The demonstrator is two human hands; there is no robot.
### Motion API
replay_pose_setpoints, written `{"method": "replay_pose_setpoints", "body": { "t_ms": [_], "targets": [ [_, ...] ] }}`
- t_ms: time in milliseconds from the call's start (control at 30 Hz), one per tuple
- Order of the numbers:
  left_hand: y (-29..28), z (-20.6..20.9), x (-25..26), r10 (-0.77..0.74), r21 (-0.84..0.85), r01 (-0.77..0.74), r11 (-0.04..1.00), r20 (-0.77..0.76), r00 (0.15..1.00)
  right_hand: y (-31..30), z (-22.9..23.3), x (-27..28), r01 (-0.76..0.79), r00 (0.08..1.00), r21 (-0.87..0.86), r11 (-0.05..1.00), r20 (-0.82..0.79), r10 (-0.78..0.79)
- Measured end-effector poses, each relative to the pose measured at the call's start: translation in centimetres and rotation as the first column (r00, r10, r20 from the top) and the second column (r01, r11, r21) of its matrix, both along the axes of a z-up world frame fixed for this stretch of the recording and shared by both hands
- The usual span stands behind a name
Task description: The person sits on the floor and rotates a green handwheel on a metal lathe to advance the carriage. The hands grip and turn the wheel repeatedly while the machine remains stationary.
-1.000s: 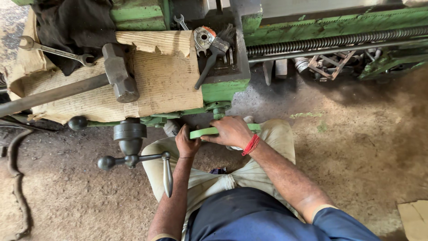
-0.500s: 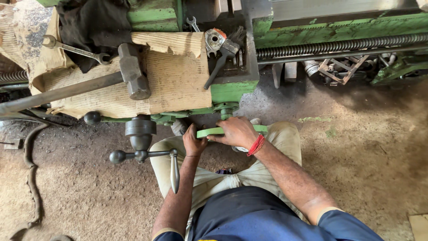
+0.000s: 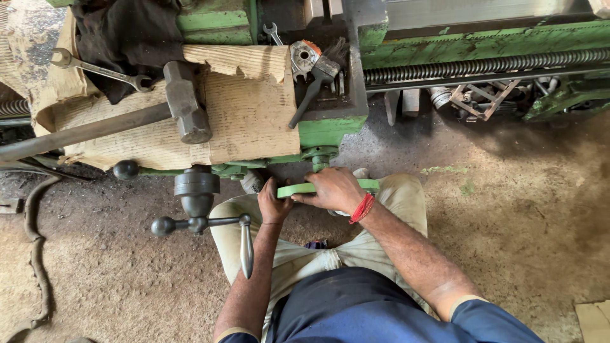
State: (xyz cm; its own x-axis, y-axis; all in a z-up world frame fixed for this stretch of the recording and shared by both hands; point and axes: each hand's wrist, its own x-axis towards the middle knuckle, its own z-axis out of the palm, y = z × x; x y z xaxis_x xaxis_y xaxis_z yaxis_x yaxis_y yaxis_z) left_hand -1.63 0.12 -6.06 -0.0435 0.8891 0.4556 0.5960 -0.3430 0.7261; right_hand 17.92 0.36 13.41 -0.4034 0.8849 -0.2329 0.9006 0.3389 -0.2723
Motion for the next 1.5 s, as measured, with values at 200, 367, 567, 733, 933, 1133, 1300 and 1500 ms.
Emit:
{"method": "replay_pose_setpoints", "body": {
  "t_ms": [200, 367, 567, 733, 933, 1133, 1300, 1500],
  "targets": [
    [0.0, -0.4, -0.1, -0.016, 0.020, 0.016, 1.000, 0.007, 1.000, -0.1, -0.1, 0.0, 0.001, 1.000, 0.017, 1.000, -0.015, 0.000],
    [-0.1, -0.2, 0.0, -0.009, -0.005, 0.009, 1.000, 0.023, 1.000, 0.0, -0.1, -0.2, 0.011, 1.000, -0.011, 1.000, -0.009, -0.011],
    [-0.1, 0.0, 0.0, 0.006, -0.054, -0.004, 0.999, 0.031, 0.999, 0.0, -0.2, -0.4, 0.007, 1.000, 0.010, 1.000, -0.026, -0.007],
    [-0.2, -0.1, -0.1, 0.010, -0.039, -0.009, 0.999, 0.033, 0.999, -0.1, -0.3, -0.6, 0.002, 1.000, 0.024, 1.000, -0.019, -0.002],
    [-0.1, -0.6, -0.2, 0.000, -0.046, 0.001, 0.999, 0.024, 1.000, 0.0, 0.0, -0.8, -0.001, 1.000, -0.021, 1.000, 0.024, 0.001],
    [-0.1, -0.8, -0.3, 0.006, -0.048, -0.005, 0.999, 0.025, 1.000, 0.1, 0.1, -1.0, -0.014, 1.000, 0.017, 1.000, 0.006, 0.014],
    [-0.3, -0.7, -0.3, 0.018, -0.087, -0.015, 0.996, 0.032, 0.999, 0.0, 0.2, -1.3, -0.011, 1.000, 0.052, 0.999, -0.001, 0.011],
    [-0.5, 0.5, -0.5, -0.007, -0.088, 0.014, 0.996, 0.075, 0.997, -0.3, 0.9, -1.7, -0.010, 0.999, 0.072, 0.997, -0.032, 0.012]
  ]
}}
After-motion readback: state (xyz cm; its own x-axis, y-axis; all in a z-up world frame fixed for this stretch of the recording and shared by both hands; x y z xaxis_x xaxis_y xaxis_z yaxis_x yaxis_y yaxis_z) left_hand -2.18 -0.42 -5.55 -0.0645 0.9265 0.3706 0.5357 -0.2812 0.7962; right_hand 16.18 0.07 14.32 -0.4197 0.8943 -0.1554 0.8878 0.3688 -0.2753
